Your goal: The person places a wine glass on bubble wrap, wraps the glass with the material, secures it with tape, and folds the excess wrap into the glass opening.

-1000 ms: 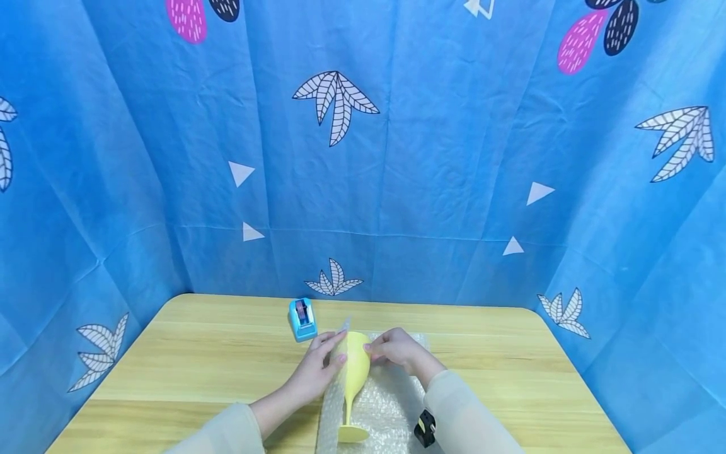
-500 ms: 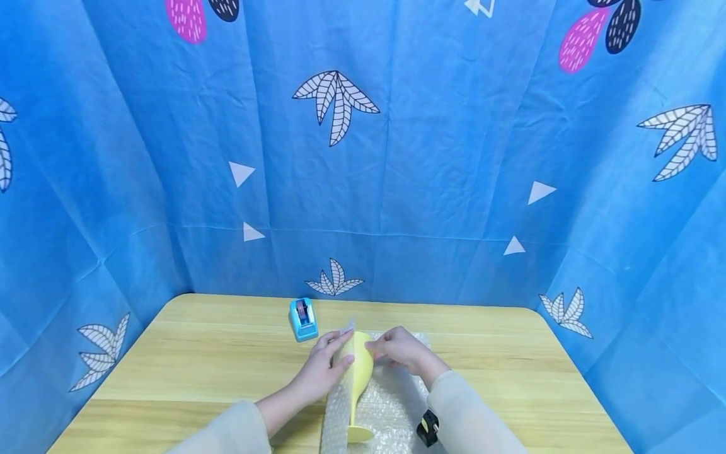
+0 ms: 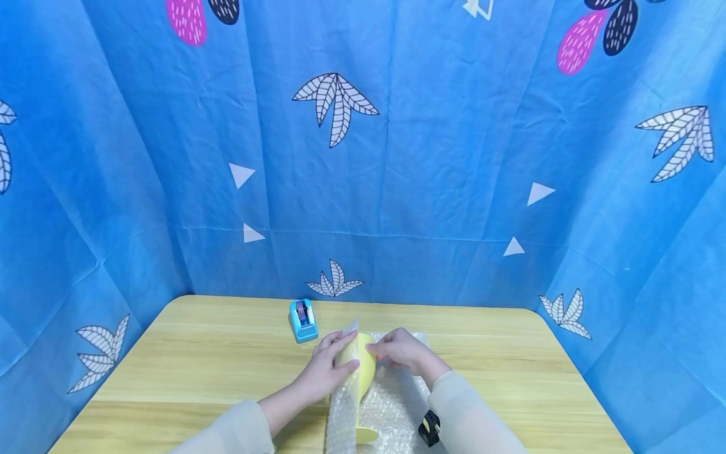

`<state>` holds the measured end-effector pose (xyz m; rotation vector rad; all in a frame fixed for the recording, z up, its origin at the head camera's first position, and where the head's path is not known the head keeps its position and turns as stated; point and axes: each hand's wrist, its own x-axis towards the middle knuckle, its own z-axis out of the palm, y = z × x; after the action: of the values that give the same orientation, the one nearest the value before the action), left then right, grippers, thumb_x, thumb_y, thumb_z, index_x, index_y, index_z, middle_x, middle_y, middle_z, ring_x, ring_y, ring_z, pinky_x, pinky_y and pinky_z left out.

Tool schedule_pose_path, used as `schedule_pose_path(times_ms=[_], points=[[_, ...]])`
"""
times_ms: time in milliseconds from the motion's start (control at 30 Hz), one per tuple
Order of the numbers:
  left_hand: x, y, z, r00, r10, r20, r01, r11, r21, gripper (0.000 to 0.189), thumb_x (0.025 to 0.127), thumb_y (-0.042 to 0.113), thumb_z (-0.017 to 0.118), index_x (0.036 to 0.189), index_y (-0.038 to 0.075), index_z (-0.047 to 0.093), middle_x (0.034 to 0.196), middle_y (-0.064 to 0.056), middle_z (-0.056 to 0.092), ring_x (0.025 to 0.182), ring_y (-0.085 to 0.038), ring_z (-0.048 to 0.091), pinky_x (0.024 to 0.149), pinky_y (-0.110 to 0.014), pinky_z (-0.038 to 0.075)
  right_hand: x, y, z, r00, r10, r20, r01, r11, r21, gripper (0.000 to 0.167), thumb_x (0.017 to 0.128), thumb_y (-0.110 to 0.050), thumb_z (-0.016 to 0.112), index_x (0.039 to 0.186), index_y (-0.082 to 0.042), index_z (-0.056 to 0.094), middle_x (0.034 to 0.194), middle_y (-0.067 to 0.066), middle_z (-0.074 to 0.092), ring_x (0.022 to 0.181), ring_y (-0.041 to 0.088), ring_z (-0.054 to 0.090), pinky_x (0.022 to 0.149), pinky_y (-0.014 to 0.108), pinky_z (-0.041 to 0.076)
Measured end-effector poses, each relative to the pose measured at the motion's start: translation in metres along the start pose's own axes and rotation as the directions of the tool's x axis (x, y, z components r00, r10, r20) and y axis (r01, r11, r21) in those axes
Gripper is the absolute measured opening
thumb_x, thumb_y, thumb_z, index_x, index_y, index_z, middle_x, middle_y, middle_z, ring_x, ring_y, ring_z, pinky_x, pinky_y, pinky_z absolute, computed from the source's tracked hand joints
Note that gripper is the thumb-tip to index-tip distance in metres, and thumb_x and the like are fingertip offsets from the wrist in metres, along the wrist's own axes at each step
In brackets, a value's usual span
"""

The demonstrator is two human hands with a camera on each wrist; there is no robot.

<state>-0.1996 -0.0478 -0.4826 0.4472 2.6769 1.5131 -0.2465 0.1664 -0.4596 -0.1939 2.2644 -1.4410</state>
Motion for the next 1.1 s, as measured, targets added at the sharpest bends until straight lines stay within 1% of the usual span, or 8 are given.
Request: schedule_pose_path(times_ms=[167,267,533,800,867,933,1033,1100], points=[[0.001,0.001,0.001,1.000,0.014,0.009,-0.014,1.000,0.009,0.064,0.093,0.034,0.070,0.151,0.021,0.046,0.156,-0.024,0.029,0.137,-0.049,0.029,0.102,-0.070,0.038,0.002,-0.003,0.003,0.998,0.048,-0.042,-0.049,0.999,-0.020,0.041,0.091,-0.043,0.071,0.078,-0.004,0.067,0.081,0.007,0.062,0.089,0.027,0.063,0.091,0.059,0.053],[0.001,0.003,0.001,1.000,0.018,0.011,-0.018,1.000,0.009,0.064,0.092,0.033,0.071,0.150,0.019,0.046,0.156,-0.025,0.029,0.137,-0.050,0.029,0.102,-0.071,0.038,0.004,-0.003,0.006,0.995,0.065,-0.074,-0.068,0.997,-0.040,0.043,0.087,-0.046,0.075,0.071,-0.008,0.062,0.076,0.006,0.059,0.084,0.026,0.060,0.087,0.056,0.055],[0.002,0.004,0.002,1.000,0.022,0.016,-0.022,1.000,0.022,0.065,0.092,0.033,0.071,0.150,0.020,0.047,0.156,-0.025,0.028,0.137,-0.049,0.029,0.103,-0.070,0.037,0.003,-0.006,0.009,0.988,0.100,-0.114,-0.109,0.991,-0.073,0.042,0.085,-0.043,0.077,0.073,-0.006,0.061,0.081,0.010,0.059,0.088,0.027,0.060,0.090,0.060,0.053],[0.000,0.005,0.004,1.000,0.017,0.005,-0.017,1.000,-0.017,0.065,0.094,0.031,0.069,0.152,0.017,0.043,0.159,-0.024,0.023,0.140,-0.053,0.026,0.102,-0.075,0.034,0.003,-0.003,0.005,0.991,0.114,-0.075,-0.117,0.993,-0.032,0.035,0.086,-0.036,0.077,0.077,-0.004,0.065,0.081,0.009,0.058,0.089,0.028,0.061,0.091,0.059,0.053],[-0.001,0.006,0.005,1.000,-0.004,-0.027,0.002,0.998,-0.062,0.063,0.096,0.028,0.066,0.151,0.011,0.042,0.158,-0.024,0.026,0.139,-0.052,0.030,0.105,-0.072,0.033,0.004,0.000,0.003,0.991,0.119,-0.061,-0.120,0.993,-0.014,0.033,0.087,-0.034,0.076,0.082,-0.003,0.068,0.085,0.009,0.061,0.091,0.028,0.062,0.092,0.059,0.053],[-0.001,0.007,0.006,0.996,-0.057,-0.069,0.048,0.991,-0.125,0.062,0.096,0.025,0.065,0.150,0.005,0.041,0.154,-0.025,0.032,0.135,-0.050,0.038,0.106,-0.067,0.037,0.004,0.002,0.001,0.991,0.124,-0.053,-0.124,0.992,0.004,0.033,0.087,-0.032,0.076,0.089,0.000,0.069,0.090,0.011,0.064,0.093,0.028,0.064,0.093,0.058,0.052],[-0.001,0.008,0.007,0.983,-0.143,-0.116,0.115,0.969,-0.220,0.060,0.097,0.021,0.064,0.145,-0.005,0.040,0.144,-0.027,0.043,0.126,-0.047,0.049,0.104,-0.058,0.045,0.003,0.003,-0.002,0.991,0.129,-0.040,-0.128,0.991,0.031,0.035,0.088,-0.030,0.076,0.098,0.003,0.069,0.096,0.012,0.067,0.093,0.027,0.066,0.096,0.058,0.051],[-0.002,0.008,0.008,0.974,-0.198,-0.113,0.162,0.949,-0.271,0.059,0.097,0.021,0.064,0.142,-0.009,0.041,0.135,-0.027,0.050,0.119,-0.044,0.055,0.098,-0.054,0.050,0.002,0.003,-0.004,0.991,0.131,-0.030,-0.129,0.990,0.057,0.036,0.088,-0.028,0.076,0.100,0.004,0.069,0.096,0.013,0.068,0.092,0.027,0.066,0.098,0.058,0.050]])
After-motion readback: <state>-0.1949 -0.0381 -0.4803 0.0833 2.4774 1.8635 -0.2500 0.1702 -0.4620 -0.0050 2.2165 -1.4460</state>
